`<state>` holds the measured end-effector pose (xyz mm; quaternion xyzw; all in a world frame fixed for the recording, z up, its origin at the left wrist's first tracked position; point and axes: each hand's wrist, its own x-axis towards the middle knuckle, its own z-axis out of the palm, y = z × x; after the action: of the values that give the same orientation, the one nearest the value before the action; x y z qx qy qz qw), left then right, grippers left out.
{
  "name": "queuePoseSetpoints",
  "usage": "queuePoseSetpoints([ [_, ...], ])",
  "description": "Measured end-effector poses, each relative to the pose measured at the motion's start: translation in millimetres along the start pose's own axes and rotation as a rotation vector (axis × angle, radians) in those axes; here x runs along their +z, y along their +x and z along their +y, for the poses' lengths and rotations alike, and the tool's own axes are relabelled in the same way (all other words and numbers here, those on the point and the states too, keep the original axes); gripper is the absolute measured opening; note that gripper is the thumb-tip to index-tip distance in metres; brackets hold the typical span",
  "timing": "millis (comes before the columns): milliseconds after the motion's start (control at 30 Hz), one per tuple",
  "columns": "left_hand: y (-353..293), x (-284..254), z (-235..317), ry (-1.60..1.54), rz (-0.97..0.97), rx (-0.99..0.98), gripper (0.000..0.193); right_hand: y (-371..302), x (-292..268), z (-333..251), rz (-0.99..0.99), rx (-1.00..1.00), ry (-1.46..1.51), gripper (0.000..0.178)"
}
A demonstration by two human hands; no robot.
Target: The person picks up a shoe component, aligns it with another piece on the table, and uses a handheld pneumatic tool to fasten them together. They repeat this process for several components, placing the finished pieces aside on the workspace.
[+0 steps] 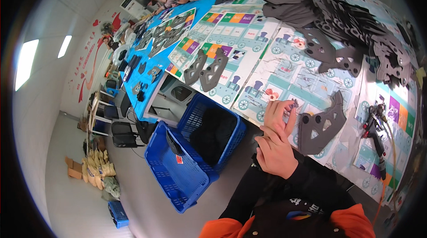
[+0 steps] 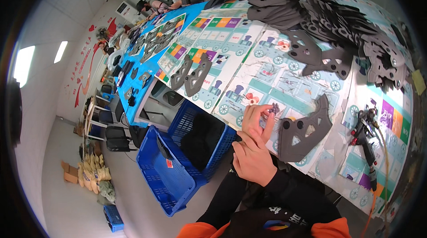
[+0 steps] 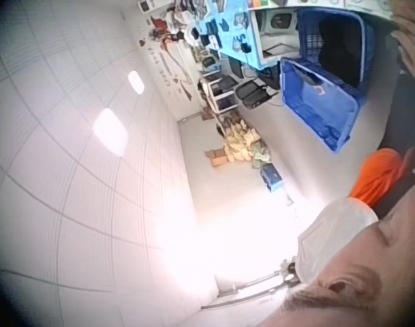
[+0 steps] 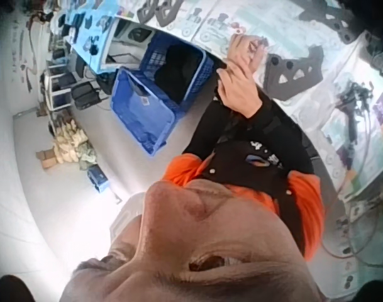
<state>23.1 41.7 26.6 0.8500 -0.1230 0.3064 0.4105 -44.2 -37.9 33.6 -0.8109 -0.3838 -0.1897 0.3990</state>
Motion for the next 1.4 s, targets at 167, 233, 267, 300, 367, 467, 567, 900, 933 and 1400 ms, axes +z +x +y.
queuePoseSetpoints([
  [167, 0, 1, 5, 0.027, -0.031, -0.025, 0.028, -2, -1, 3, 0.012, 0.003, 0.018, 0.035],
  [233, 0, 2, 4, 0.046, -0.019, -0.025, 0.028, -4, 0, 4, 0.007, 0.003, 0.022, 0.036],
  [267, -1, 3, 2, 0.040, -0.021, -0.021, 0.026, -4, 0, 4, 0.011, 0.014, 0.026, 0.036],
  [300, -2, 3, 1, 0.041, -0.034, -0.023, 0.026, -4, 0, 5, 0.015, 0.004, 0.022, 0.035],
  [367, -2, 7, 0, 0.021, -0.014, -0.027, 0.025, -4, -3, 7, 0.023, 0.007, 0.015, 0.034],
  [467, -3, 7, -3, 0.046, -0.035, -0.030, 0.024, -5, -2, 8, 0.024, 0.014, 0.038, 0.034],
  [567, -4, 7, -5, 0.072, -0.032, -0.027, 0.024, -5, 0, 9, 0.036, 0.003, 0.038, 0.033],
  [900, -5, 7, -6, 0.063, -0.031, -0.019, 0.024, -6, 0, 10, 0.028, -0.027, 0.030, 0.033],
  [933, -5, 8, -7, 0.066, -0.028, -0.006, 0.024, -6, 0, 10, 0.032, -0.021, 0.026, 0.033],
  [1400, -9, 10, -12, -0.070, 0.039, -0.089, 0.016, 21, -52, -11, 0.129, -0.182, 0.025, 0.033],
])
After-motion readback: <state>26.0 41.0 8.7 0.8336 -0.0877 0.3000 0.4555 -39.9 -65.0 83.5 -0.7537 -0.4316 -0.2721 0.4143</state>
